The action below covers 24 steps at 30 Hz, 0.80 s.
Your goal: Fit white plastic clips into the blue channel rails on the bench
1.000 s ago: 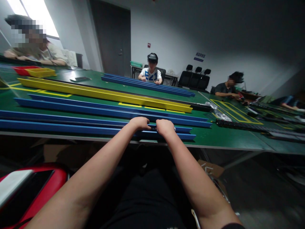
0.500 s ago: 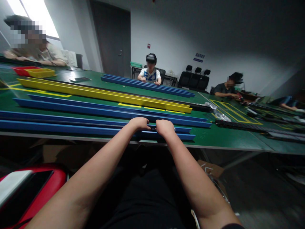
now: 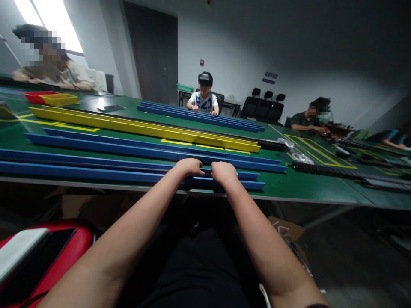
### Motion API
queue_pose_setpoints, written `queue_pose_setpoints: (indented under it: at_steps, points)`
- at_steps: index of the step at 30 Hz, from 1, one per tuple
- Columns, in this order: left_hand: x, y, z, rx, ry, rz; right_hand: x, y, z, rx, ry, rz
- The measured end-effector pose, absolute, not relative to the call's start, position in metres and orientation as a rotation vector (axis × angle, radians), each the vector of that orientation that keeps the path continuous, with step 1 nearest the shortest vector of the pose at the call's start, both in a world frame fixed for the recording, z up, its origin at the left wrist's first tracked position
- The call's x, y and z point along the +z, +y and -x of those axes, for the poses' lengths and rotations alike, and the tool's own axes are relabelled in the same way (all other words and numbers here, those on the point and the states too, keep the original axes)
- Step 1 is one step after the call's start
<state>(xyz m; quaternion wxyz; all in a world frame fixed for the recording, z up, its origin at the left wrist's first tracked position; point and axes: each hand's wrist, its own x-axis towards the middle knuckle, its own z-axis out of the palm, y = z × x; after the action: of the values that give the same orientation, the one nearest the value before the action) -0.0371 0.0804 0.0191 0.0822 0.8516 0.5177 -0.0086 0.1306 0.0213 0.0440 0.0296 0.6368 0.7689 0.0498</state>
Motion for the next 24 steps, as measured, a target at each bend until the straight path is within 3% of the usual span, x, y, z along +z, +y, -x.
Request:
queue_pose_setpoints:
  at_steps: [24]
  points:
    - [0.0198, 0.08, 0.0368, -0.028, 1.549, -2.535, 0.0449, 0.0218, -0.1299, 0.13, 2.355, -1.991]
